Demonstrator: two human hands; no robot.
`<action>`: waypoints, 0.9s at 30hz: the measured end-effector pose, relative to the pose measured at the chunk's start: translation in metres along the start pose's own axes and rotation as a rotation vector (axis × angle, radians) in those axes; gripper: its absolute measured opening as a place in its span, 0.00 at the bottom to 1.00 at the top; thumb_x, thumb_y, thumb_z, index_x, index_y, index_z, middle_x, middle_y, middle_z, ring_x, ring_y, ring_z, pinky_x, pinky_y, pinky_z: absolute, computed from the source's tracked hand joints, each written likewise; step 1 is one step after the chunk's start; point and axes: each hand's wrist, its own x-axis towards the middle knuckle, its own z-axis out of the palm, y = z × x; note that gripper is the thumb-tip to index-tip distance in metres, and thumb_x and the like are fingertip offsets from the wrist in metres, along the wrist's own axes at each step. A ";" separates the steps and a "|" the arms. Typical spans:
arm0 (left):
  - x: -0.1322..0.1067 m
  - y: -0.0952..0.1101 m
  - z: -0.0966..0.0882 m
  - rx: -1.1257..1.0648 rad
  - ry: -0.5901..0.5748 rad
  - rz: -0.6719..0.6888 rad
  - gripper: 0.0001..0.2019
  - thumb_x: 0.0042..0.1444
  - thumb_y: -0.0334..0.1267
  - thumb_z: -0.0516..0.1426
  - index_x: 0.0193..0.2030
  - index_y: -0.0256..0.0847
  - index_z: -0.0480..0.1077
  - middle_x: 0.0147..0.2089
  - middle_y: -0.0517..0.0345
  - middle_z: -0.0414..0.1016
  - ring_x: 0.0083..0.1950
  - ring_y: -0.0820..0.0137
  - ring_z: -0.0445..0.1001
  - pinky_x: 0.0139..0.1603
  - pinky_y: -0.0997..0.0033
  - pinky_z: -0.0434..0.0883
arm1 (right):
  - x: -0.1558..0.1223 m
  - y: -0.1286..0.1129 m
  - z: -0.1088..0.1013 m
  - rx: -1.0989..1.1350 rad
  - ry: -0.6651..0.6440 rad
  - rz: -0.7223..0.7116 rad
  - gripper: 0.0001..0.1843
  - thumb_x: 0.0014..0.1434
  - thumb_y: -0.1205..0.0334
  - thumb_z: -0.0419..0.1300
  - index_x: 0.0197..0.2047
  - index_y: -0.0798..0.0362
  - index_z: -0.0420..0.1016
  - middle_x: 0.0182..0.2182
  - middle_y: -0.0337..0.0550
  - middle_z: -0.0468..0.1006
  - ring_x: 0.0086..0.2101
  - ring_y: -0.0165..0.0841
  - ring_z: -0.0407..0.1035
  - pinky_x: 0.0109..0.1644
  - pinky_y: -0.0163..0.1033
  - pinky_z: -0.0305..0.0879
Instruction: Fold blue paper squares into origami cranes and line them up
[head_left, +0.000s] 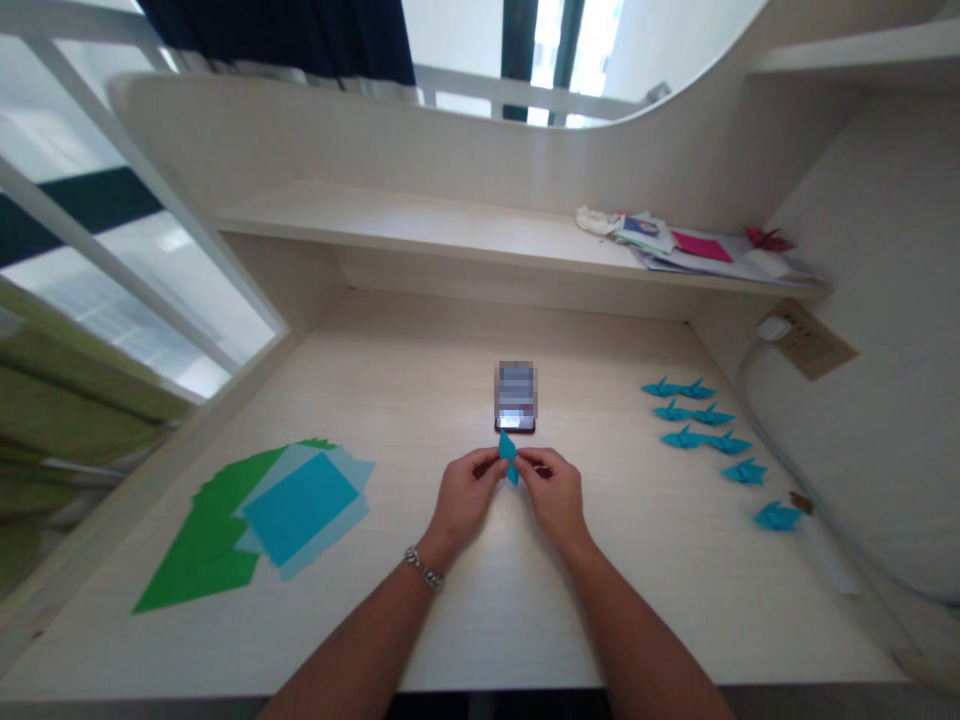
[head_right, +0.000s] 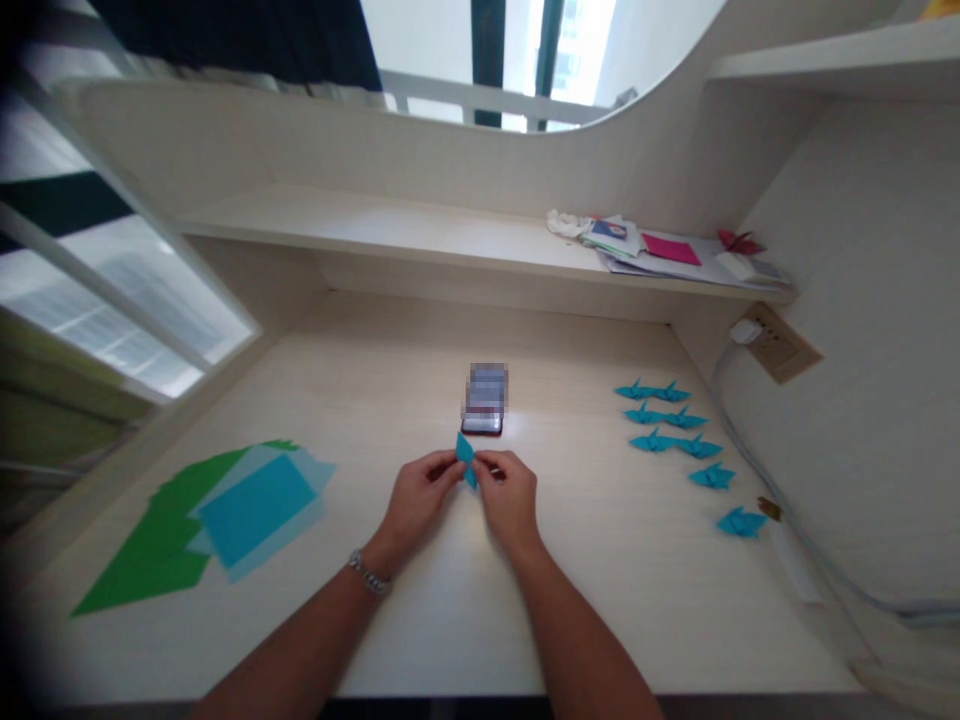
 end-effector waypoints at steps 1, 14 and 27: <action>0.000 0.000 0.000 0.009 0.011 0.002 0.13 0.54 0.40 0.58 0.44 0.38 0.76 0.43 0.51 0.79 0.43 0.64 0.75 0.48 0.64 0.70 | 0.000 -0.001 0.001 -0.002 0.008 -0.001 0.09 0.53 0.60 0.60 0.36 0.54 0.79 0.33 0.44 0.79 0.34 0.34 0.72 0.37 0.38 0.69; -0.004 0.008 0.004 0.125 0.056 0.081 0.12 0.56 0.40 0.57 0.44 0.42 0.75 0.43 0.53 0.77 0.42 0.66 0.74 0.46 0.66 0.69 | 0.000 -0.001 0.004 0.003 0.063 0.048 0.09 0.51 0.59 0.61 0.34 0.54 0.78 0.32 0.44 0.78 0.33 0.34 0.72 0.36 0.38 0.68; -0.005 0.010 0.004 0.167 0.051 0.096 0.11 0.57 0.39 0.56 0.44 0.43 0.76 0.39 0.55 0.77 0.40 0.66 0.73 0.43 0.68 0.68 | 0.002 0.004 0.005 0.039 0.041 0.127 0.10 0.49 0.58 0.62 0.34 0.55 0.78 0.31 0.45 0.80 0.33 0.36 0.73 0.37 0.39 0.69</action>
